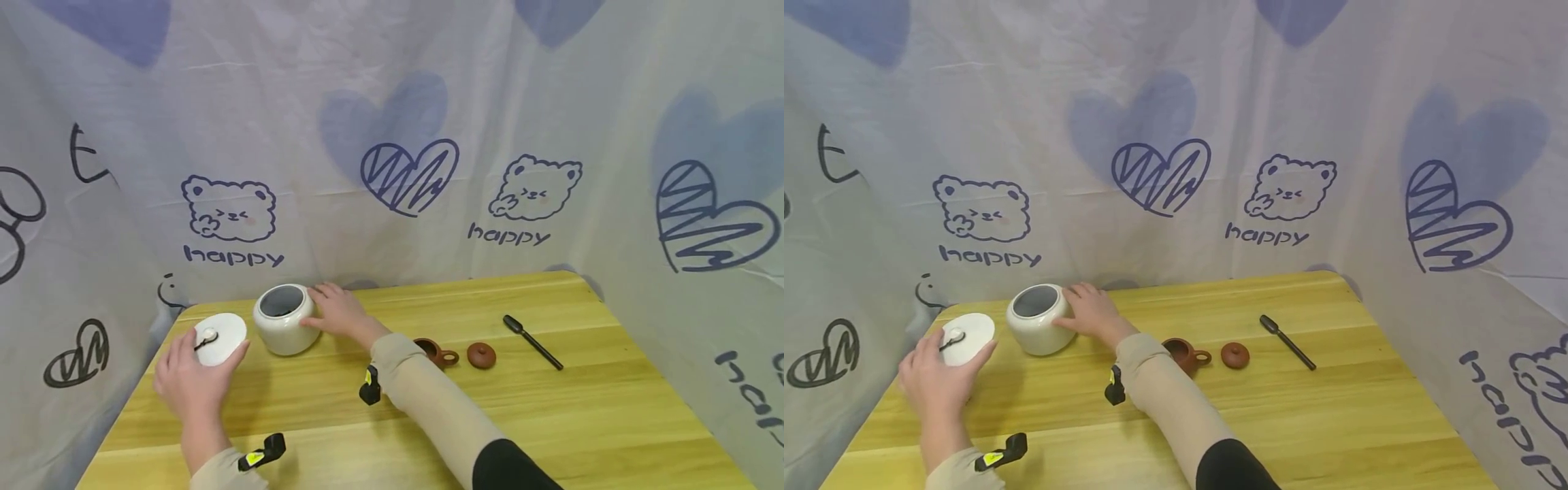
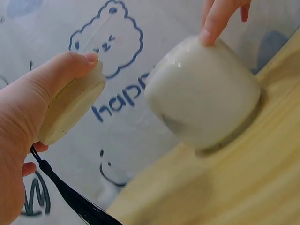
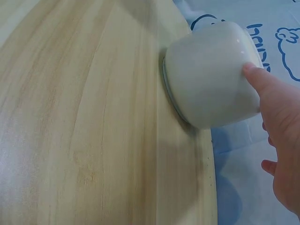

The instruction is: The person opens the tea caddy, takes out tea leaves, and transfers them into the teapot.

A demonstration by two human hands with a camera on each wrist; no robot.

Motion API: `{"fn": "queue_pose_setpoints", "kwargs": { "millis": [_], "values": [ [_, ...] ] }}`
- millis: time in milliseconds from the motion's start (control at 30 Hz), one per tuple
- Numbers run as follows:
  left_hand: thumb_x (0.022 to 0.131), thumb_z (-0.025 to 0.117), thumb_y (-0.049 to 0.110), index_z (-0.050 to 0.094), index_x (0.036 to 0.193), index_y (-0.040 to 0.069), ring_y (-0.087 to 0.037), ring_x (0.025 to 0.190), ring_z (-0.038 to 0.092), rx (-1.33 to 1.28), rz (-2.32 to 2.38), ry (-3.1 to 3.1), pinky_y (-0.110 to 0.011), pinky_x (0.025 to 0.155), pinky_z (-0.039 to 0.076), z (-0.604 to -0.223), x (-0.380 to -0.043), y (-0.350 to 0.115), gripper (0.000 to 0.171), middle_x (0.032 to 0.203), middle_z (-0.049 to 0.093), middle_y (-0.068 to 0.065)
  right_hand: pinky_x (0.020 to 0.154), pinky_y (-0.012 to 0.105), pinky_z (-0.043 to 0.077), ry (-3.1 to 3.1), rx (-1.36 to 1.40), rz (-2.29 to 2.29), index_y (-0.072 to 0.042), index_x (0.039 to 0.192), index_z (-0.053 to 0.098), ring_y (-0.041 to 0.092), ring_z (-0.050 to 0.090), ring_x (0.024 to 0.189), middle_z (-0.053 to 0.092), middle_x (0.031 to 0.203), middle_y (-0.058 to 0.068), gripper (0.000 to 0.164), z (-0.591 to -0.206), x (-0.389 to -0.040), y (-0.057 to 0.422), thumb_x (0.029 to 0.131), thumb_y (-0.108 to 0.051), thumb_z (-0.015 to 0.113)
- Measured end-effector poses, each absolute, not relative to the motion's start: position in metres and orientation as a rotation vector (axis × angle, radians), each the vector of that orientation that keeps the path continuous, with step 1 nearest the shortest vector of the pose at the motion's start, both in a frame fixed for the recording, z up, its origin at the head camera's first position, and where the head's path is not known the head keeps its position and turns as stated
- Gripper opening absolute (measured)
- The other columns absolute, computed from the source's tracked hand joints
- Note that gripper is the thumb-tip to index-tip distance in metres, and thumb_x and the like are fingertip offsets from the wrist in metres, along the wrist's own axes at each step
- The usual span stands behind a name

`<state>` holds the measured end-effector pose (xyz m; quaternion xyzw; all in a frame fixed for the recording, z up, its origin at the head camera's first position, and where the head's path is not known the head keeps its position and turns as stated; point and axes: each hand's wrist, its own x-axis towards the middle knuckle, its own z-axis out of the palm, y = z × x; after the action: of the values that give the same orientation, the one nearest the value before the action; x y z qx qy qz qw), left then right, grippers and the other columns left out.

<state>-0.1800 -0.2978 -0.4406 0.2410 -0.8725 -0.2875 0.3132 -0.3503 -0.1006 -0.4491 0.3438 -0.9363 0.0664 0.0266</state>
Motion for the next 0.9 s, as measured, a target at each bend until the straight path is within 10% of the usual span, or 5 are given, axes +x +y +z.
{"fn": "queue_pose_setpoints", "kwargs": {
  "millis": [900],
  "values": [
    [0.068, 0.072, 0.072, 0.043, 0.144, 0.003, -0.051, 0.131, 0.030, 0.772, -0.816, -2.593, -0.064, 0.106, 0.022, -0.499, -0.186, -0.309, 0.106, 0.145, 0.044, -0.027, 0.117, 0.042, 0.034, -2.924, 1.021, 0.214, -0.021, 0.155, 0.029, 0.022, 0.031, 0.147, 0.037, 0.157, 0.003, 0.077, -0.444, -0.345, -0.099, 0.093, -0.065, 0.044]
  ]
}}
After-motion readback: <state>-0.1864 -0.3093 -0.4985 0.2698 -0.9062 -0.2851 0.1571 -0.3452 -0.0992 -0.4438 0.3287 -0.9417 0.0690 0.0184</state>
